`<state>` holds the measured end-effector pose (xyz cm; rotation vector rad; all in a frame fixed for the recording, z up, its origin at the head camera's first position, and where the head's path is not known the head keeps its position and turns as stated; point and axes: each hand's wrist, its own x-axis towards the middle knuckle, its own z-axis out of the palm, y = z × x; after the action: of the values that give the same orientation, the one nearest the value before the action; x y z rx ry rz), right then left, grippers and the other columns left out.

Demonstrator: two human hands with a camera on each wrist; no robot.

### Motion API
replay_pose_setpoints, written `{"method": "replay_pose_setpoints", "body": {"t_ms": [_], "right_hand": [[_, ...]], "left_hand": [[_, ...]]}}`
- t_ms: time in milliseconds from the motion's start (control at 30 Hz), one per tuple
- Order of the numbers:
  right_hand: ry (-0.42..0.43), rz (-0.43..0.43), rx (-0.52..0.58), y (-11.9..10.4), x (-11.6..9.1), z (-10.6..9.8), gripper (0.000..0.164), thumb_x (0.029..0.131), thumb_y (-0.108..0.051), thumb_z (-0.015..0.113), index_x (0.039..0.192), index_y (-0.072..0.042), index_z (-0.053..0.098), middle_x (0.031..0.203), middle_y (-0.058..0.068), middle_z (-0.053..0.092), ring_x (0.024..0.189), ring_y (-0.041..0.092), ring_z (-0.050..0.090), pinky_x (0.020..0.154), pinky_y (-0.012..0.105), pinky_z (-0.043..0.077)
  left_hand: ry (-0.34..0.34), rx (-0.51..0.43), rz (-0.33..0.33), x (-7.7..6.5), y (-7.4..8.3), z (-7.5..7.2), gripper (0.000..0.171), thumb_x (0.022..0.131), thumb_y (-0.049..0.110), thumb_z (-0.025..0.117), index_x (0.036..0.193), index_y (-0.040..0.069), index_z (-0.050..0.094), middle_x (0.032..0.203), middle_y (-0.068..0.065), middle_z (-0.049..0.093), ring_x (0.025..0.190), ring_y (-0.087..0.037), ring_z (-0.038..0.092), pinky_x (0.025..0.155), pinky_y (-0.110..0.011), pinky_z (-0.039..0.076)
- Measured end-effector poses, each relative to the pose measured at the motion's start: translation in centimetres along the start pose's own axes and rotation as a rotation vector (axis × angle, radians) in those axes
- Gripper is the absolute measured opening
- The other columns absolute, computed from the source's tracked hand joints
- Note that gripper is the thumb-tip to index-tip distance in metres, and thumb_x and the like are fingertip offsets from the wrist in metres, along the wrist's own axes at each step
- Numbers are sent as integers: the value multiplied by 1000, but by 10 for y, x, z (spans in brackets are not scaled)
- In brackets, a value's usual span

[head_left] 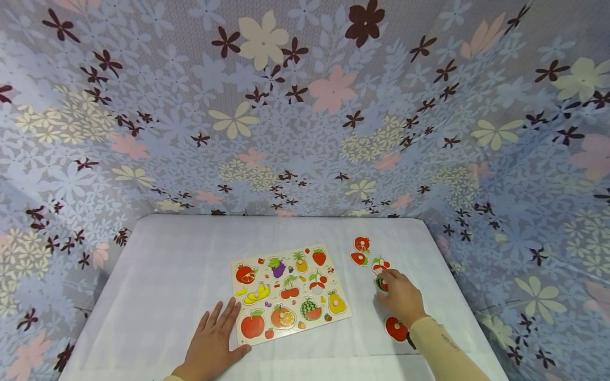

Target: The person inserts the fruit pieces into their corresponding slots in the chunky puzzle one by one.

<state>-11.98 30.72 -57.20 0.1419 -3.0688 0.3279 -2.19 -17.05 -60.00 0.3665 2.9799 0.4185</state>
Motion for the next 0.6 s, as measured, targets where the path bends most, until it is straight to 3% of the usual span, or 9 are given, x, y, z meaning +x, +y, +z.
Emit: {"method": "replay_pose_setpoints", "body": {"t_ms": [233,600], "right_hand": [[-32,94,3,10,3,3,45,79,-24,82,117,-5,69,128,18,60,109,37,59,82,57,55],[-48,124,10,7,5,6,42,80,-22,83,115,-4,70,124,17,61,102,33,64,84,54,55]], "left_hand": [[-3,24,-7,2,-1,3,103,78,73,65,155,12,36,161,-6,30,148,-35,21,116,-60,16],[17,18,2,0,-1,3,102,79,71,66,155,11,36,161,-7,30,147,-35,22,116,-60,17]]}}
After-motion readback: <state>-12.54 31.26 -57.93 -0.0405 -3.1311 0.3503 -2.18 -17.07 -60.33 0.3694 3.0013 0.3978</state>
